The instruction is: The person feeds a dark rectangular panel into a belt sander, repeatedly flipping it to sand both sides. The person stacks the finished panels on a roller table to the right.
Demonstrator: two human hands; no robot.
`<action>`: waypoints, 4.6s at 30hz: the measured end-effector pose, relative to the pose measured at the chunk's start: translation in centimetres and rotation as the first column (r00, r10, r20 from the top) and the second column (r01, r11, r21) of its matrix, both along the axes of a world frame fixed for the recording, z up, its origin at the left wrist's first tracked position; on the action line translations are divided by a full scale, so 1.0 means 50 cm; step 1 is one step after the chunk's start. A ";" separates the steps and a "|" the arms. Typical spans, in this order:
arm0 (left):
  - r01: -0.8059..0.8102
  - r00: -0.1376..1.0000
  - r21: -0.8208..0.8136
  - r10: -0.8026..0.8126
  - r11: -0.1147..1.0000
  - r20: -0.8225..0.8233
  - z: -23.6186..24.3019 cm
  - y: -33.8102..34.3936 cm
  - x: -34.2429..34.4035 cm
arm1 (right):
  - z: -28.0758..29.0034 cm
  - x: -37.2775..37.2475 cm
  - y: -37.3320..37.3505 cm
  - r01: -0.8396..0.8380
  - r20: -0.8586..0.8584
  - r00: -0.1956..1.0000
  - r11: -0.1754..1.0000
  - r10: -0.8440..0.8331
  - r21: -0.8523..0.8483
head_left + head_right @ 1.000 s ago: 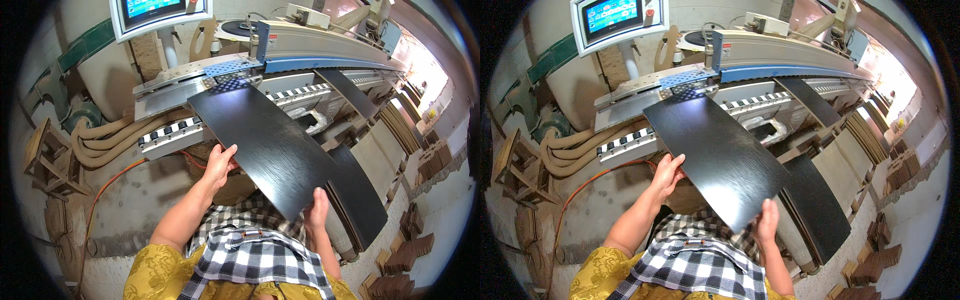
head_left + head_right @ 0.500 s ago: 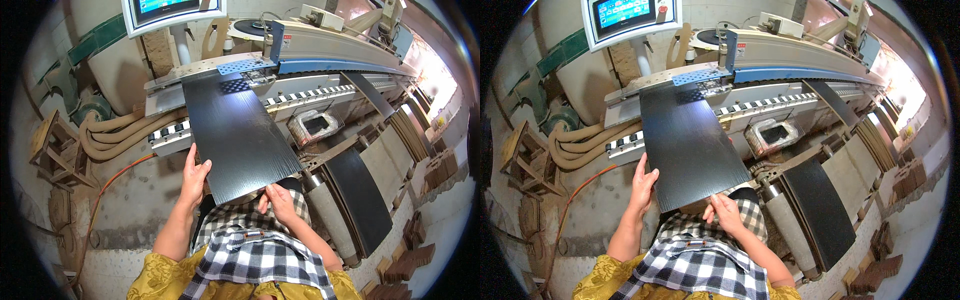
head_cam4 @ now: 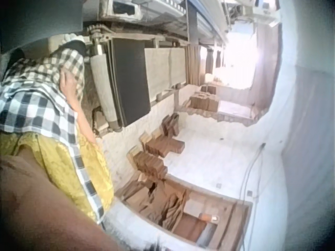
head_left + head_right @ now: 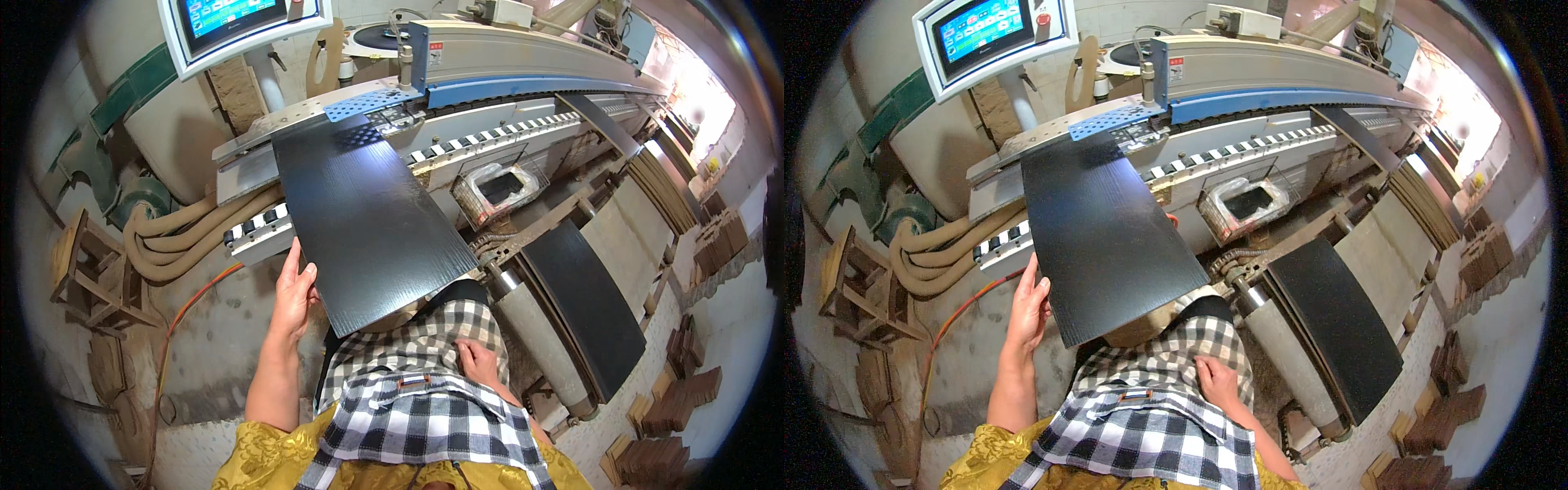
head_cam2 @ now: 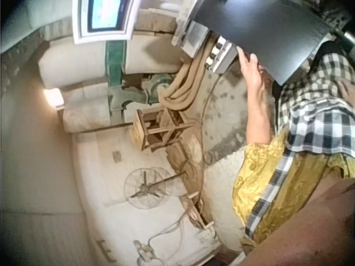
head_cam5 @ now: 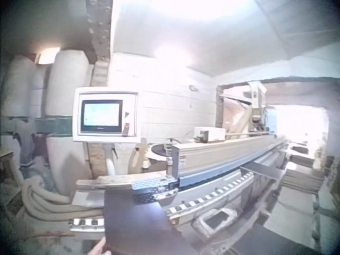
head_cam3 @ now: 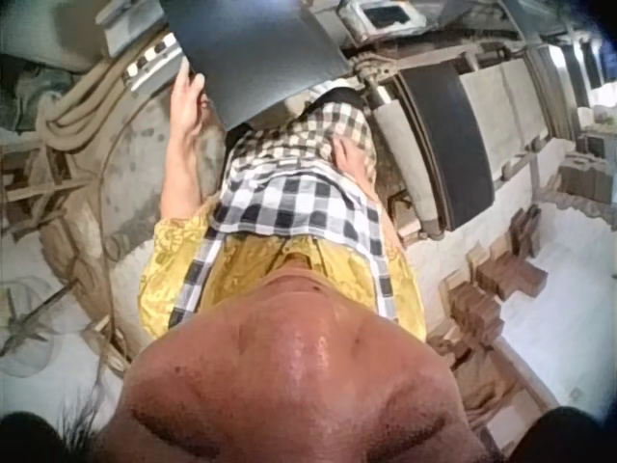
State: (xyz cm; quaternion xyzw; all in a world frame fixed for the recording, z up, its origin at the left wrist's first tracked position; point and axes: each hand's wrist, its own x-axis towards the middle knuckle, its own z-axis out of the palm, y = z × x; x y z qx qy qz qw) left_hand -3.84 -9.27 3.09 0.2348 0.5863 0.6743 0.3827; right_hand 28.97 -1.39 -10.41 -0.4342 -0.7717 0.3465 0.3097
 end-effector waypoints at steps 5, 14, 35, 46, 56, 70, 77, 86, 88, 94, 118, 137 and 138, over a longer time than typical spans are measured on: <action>0.008 1.000 0.013 -0.008 1.000 -0.004 -0.001 0.016 0.007 | -0.005 -0.003 0.002 0.005 0.005 1.000 0.999 -0.005 -0.052; 0.019 0.999 0.052 -0.020 0.998 0.024 -0.012 0.073 0.035 | -0.003 0.001 0.004 -0.015 0.001 1.000 0.999 0.015 0.046; 0.112 0.994 0.052 -0.113 0.992 0.013 -0.015 0.327 0.185 | 0.080 0.232 0.080 0.459 -0.385 0.720 0.812 -0.577 -0.360; 0.557 0.725 -0.394 -0.660 0.731 -0.199 -0.198 0.510 0.329 | 0.053 0.621 0.071 0.822 0.128 0.079 0.137 -0.989 0.552; 0.665 0.357 -0.497 -0.822 0.557 -0.443 -0.255 0.574 0.461 | 0.012 0.681 0.051 0.973 0.080 0.225 0.220 -0.971 -0.066; 0.517 0.829 -0.235 -0.414 0.823 0.375 -0.309 0.337 0.365 | 0.018 0.676 -0.103 0.926 0.036 0.366 0.360 -0.930 -0.118; 0.243 0.924 -0.005 -0.230 0.970 0.307 -0.137 0.234 0.243 | 0.070 0.556 -0.056 0.764 -0.254 0.533 0.588 -0.807 -0.267; 0.063 0.970 0.145 -0.095 0.987 0.222 -0.046 0.208 0.081 | 0.141 0.140 0.113 0.571 -0.496 0.587 0.761 -0.640 -0.307; 0.022 0.949 0.155 -0.070 0.988 0.308 -0.035 0.187 0.067 | 0.163 0.039 0.107 0.429 -0.554 0.546 0.778 -0.629 -0.460; 0.003 0.955 0.226 -0.070 0.974 0.290 -0.045 0.114 0.022 | 0.207 -0.123 0.040 -0.122 -0.709 0.641 0.874 -0.292 -0.471; -0.089 0.996 0.134 0.085 0.987 0.033 -0.022 -0.039 -0.073 | 0.018 -0.008 0.060 -0.120 0.123 0.982 0.977 0.143 -0.175; -0.049 0.999 0.029 0.048 0.998 0.013 -0.003 0.089 0.005 | -0.012 0.004 0.046 -0.028 -0.268 0.956 0.878 -0.115 -0.478; -0.052 0.998 0.020 0.052 0.998 0.018 -0.002 0.096 0.008 | -0.010 0.004 0.046 -0.032 -0.274 0.955 0.875 -0.115 -0.482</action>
